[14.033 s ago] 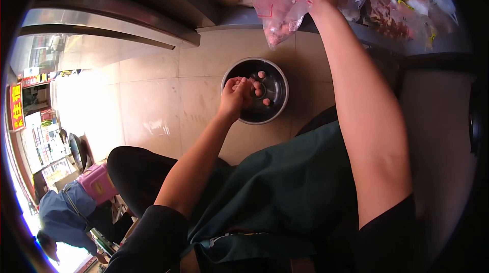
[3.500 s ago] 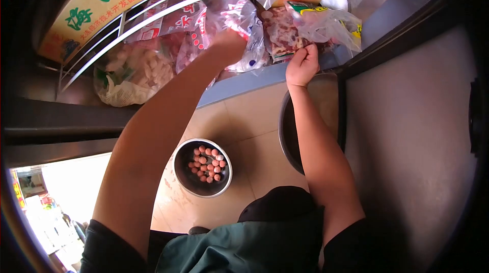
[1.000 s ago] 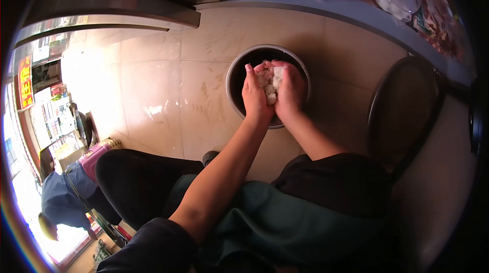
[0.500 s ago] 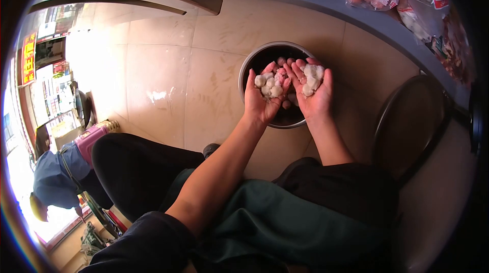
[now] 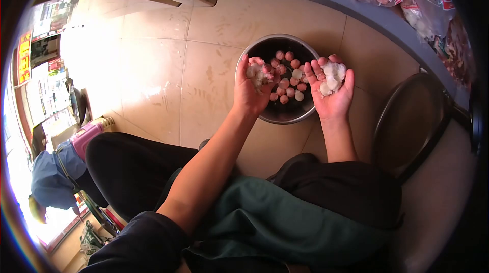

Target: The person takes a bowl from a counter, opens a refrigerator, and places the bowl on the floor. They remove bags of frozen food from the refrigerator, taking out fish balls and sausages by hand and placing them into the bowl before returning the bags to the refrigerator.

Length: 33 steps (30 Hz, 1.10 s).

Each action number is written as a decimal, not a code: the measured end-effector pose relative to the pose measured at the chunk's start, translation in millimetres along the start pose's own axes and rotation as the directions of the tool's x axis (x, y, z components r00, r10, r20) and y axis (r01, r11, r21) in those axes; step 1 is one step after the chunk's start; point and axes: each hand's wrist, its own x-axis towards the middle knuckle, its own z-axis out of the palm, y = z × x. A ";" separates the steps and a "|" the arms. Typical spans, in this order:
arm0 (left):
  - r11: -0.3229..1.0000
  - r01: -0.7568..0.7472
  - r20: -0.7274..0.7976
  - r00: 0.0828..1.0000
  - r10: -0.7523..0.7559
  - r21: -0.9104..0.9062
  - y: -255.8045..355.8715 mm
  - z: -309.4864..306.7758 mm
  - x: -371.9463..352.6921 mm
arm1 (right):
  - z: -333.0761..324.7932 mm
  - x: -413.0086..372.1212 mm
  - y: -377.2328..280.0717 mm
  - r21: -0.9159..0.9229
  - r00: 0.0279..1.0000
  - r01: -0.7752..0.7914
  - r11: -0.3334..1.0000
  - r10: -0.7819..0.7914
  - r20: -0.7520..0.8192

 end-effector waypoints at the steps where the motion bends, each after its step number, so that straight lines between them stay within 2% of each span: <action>1: 1.000 0.002 0.047 0.999 -0.003 0.022 0.7 -2.7 -0.3 | -0.1 -0.7 -2.1 0.012 1.000 0.004 1.000 -0.004 0.015; 5: 1.000 0.015 0.031 0.999 -0.015 -0.009 5.0 -9.1 0.4 | 1.2 -2.1 -6.7 0.009 0.999 0.013 1.000 -0.013 0.029; 14: 1.000 0.014 0.097 0.995 -0.017 0.028 10.9 -8.1 -5.4 | -0.9 -9.1 -18.7 0.058 0.999 0.013 0.998 -0.015 0.035; 17: 0.994 0.060 0.024 0.998 -0.062 0.095 13.4 -0.1 -10.1 | -0.9 -12.4 -20.6 0.071 0.999 -0.007 0.997 0.004 0.033; 19: 0.978 0.145 -0.066 0.988 -0.137 0.147 14.5 3.7 -12.4 | -0.9 -14.0 -20.5 0.065 0.999 -0.022 0.998 0.020 0.035; 22: 0.972 0.202 -0.078 0.978 -0.193 0.123 19.5 3.5 -13.8 | -0.9 -15.6 -20.7 0.061 0.999 -0.045 0.997 0.043 0.027; 25: 0.970 0.203 -0.060 0.979 -0.197 0.134 28.0 2.9 -14.5 | 2.0 -16.8 -20.7 0.035 0.998 -0.059 0.998 0.058 0.025; 27: 0.972 0.203 -0.114 0.975 -0.189 0.121 32.8 4.7 -13.6 | 3.8 -17.9 -21.8 0.007 0.997 -0.068 0.998 0.067 0.030; 29: 0.964 0.184 -0.109 0.980 -0.166 0.193 38.7 1.7 -10.2 | 4.4 -17.3 -23.5 0.018 0.996 -0.082 0.996 0.081 0.037; 33: 0.970 0.126 -0.059 0.991 -0.116 0.207 45.1 1.3 -12.4 | 0.1 -16.5 -27.4 0.021 0.995 -0.098 0.995 0.097 0.034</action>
